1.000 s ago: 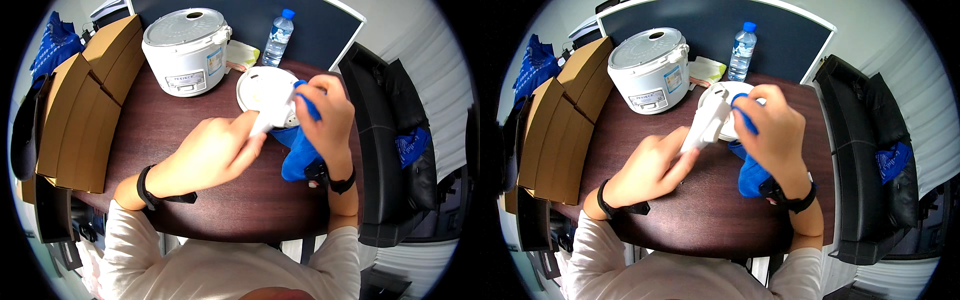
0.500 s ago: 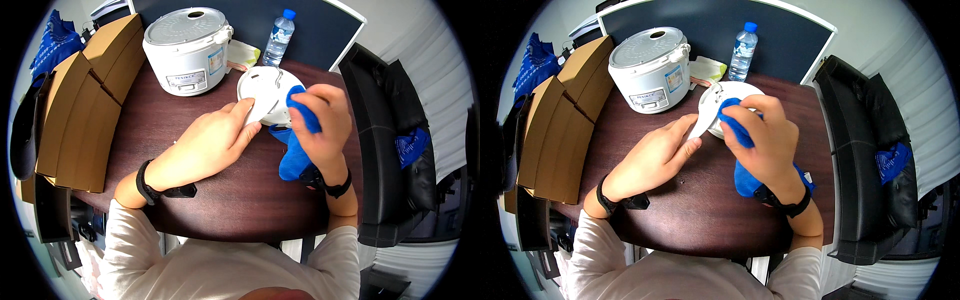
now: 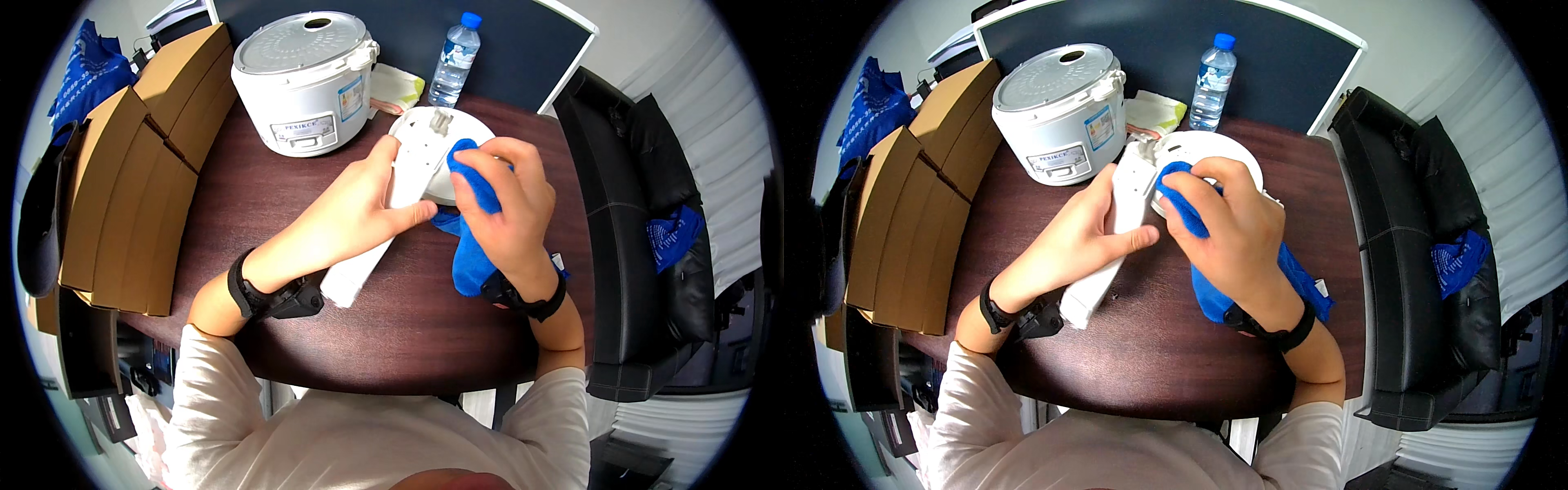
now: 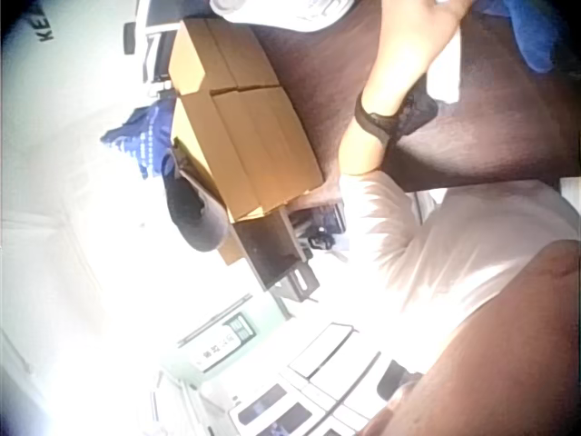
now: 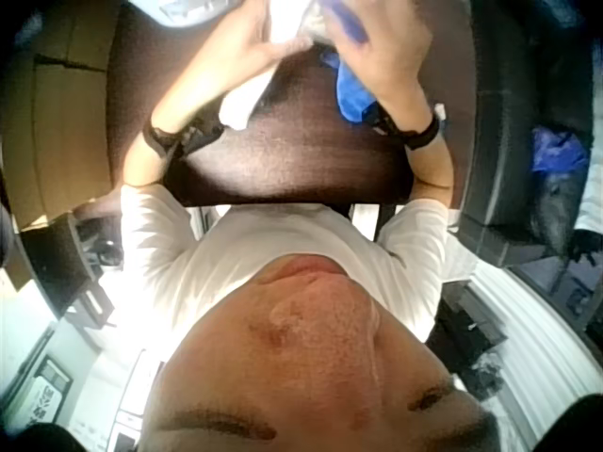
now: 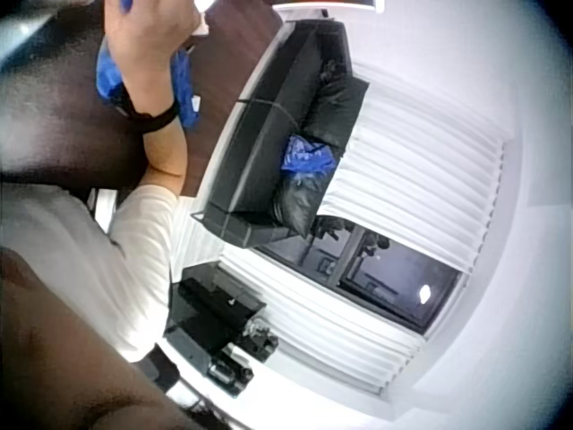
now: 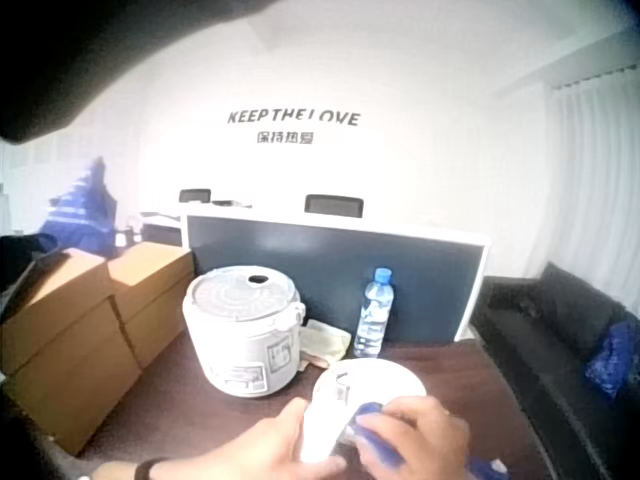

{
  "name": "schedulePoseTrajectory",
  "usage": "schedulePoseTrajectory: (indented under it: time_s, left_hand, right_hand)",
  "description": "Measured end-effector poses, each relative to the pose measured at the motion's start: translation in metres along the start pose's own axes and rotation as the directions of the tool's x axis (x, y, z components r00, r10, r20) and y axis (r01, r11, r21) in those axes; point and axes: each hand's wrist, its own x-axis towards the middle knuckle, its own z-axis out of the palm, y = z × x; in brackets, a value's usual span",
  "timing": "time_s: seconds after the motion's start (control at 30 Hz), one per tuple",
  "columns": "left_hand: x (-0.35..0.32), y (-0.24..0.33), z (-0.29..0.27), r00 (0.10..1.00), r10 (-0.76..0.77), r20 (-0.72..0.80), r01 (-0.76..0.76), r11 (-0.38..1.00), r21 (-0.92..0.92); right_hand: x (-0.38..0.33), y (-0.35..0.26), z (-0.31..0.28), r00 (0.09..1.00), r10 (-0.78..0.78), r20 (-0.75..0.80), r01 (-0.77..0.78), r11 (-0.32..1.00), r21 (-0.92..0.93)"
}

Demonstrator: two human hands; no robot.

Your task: The person cleans a white plastic rice cooker lid and its handle using a blue cloth. They wipe the interior and exterior surfaces, then reattach the handle to the lid.

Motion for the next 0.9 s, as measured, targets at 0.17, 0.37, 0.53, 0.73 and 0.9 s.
schedulePoseTrajectory:
  time_s: [0.17,0.37,0.53,0.73,0.9]
  left_hand:
    - [0.007,-0.012,0.008,0.996,0.093,-0.016,-0.093,0.951,-0.293]
    - [-0.001,-0.004,0.007,0.994,0.113,-0.009,-0.103,0.870,-0.481]
    - [0.004,-0.005,0.012,0.988,-0.031,0.150,0.137,0.615,-0.776]
    - [-0.001,-0.008,0.017,0.996,0.059,0.071,-0.011,0.840,-0.542]
    - [-0.002,-0.007,0.016,0.995,0.100,-0.005,-0.094,0.912,-0.400]
  right_hand:
    - [-0.001,-0.005,0.001,0.999,0.046,0.006,-0.046,0.979,0.198]
    - [-0.002,-0.010,-0.001,0.996,0.087,0.013,-0.086,0.933,0.348]
    - [-0.004,-0.020,-0.001,0.990,0.137,0.034,-0.139,0.909,0.394]
    - [-0.005,-0.019,-0.005,0.979,0.201,0.015,-0.190,0.894,0.406]
    - [-0.008,-0.026,-0.006,0.976,0.218,0.004,-0.200,0.887,0.416]
